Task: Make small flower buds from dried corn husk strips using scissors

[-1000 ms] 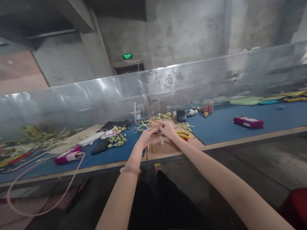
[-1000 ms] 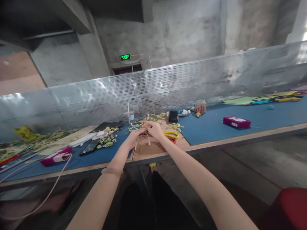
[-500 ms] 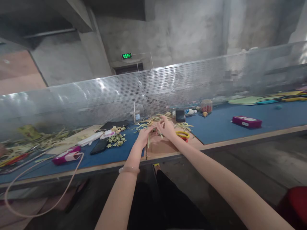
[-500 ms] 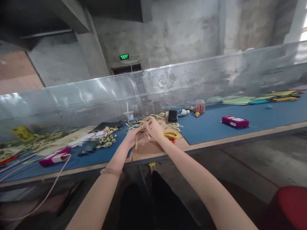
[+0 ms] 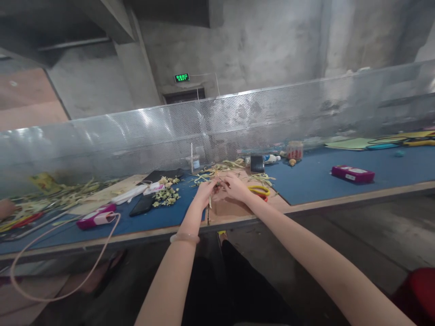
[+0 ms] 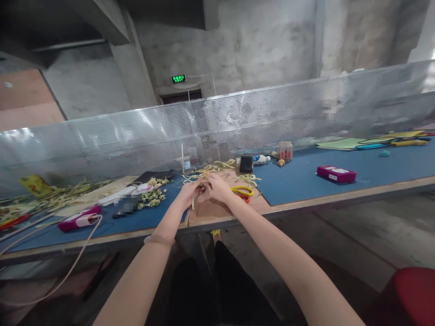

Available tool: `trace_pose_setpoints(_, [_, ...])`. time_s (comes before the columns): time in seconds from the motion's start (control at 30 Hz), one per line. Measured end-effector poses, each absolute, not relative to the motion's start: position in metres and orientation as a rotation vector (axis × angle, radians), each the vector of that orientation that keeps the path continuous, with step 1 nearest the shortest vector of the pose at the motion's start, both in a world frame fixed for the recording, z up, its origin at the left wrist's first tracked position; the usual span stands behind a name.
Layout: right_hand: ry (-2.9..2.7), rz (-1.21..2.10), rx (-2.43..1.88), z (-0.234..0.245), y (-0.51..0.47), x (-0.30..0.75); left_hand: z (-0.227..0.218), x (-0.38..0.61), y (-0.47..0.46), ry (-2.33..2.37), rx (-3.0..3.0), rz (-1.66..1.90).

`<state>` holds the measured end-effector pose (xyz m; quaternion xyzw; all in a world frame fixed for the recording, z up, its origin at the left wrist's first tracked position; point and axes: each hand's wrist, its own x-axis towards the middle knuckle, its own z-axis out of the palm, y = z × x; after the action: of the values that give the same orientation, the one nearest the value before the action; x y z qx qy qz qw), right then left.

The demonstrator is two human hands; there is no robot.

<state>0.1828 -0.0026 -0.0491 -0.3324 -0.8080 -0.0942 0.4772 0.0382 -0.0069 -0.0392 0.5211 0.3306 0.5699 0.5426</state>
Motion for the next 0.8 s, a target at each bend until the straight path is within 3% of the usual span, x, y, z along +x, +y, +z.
trace_pose_setpoints(0.8, [-1.846, -0.430, -1.016, -0.040, -0.024, 0.181, -0.031, 0.035, -0.006, 0.697, 1.031, 1.510])
